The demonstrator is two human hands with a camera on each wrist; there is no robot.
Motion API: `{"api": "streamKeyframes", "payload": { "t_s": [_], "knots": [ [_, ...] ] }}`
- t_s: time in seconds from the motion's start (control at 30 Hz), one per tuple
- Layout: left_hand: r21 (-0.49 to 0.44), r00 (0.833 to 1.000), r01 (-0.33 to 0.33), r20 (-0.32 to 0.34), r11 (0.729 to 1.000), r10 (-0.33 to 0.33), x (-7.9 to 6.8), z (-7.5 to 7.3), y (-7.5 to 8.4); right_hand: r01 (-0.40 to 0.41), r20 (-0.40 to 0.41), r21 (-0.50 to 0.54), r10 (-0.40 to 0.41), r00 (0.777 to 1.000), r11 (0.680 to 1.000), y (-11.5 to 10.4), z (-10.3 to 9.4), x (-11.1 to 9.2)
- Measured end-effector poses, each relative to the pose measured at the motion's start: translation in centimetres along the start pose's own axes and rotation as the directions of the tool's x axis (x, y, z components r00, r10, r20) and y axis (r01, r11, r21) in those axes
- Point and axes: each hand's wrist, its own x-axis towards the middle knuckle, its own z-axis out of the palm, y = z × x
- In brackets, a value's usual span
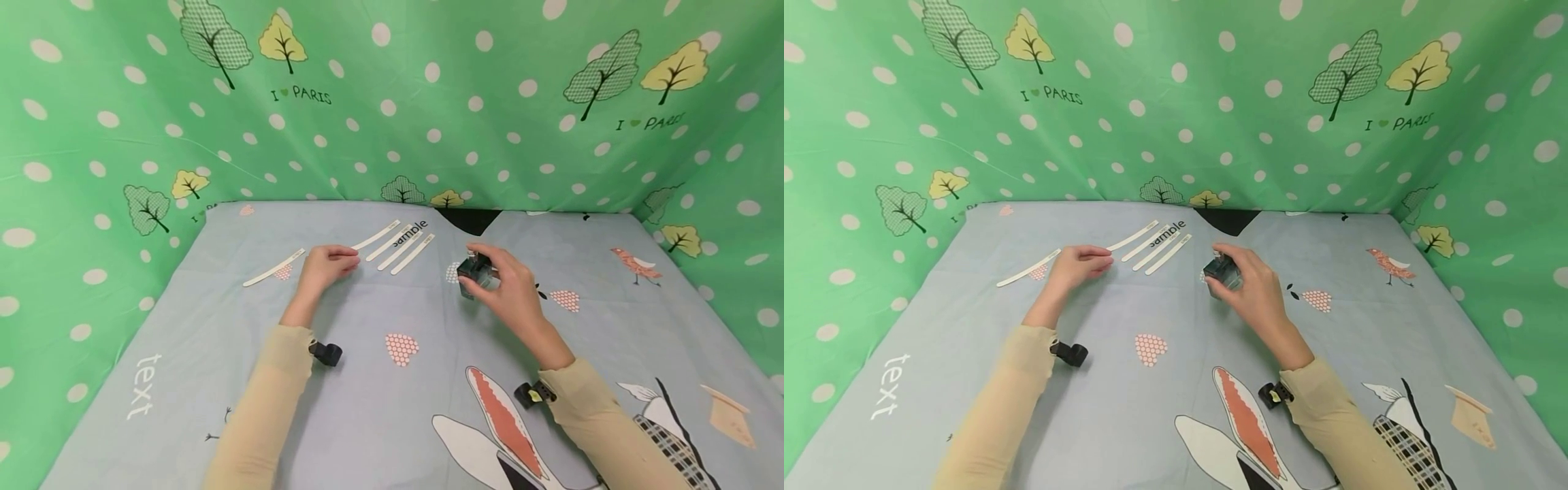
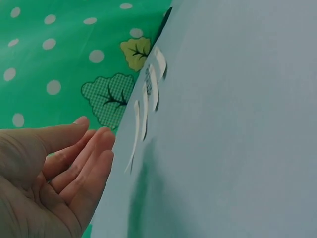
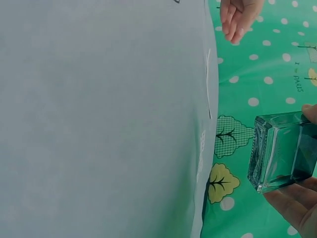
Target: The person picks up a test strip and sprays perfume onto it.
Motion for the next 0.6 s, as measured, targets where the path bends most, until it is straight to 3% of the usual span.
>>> {"api": "streamKeyframes", "payload": {
  "t_s": [0.27, 0.6],
  "knots": [
    [0.06, 0.999, -0.01, -0.034, 0.998, 0.012, -0.4, -2.5, -0.3, 0.004, 0.003, -0.006, -0.004, 1.0, 1.0, 0.0, 0.0, 0.0],
    [0.088, 0.995, 0.041, -0.091, 0.995, -0.033, -1.0, -5.2, -0.9, -0.001, 0.006, 0.0, 0.001, 1.0, 1.0, 0.1, 0.0, -0.1]
  ]
}}
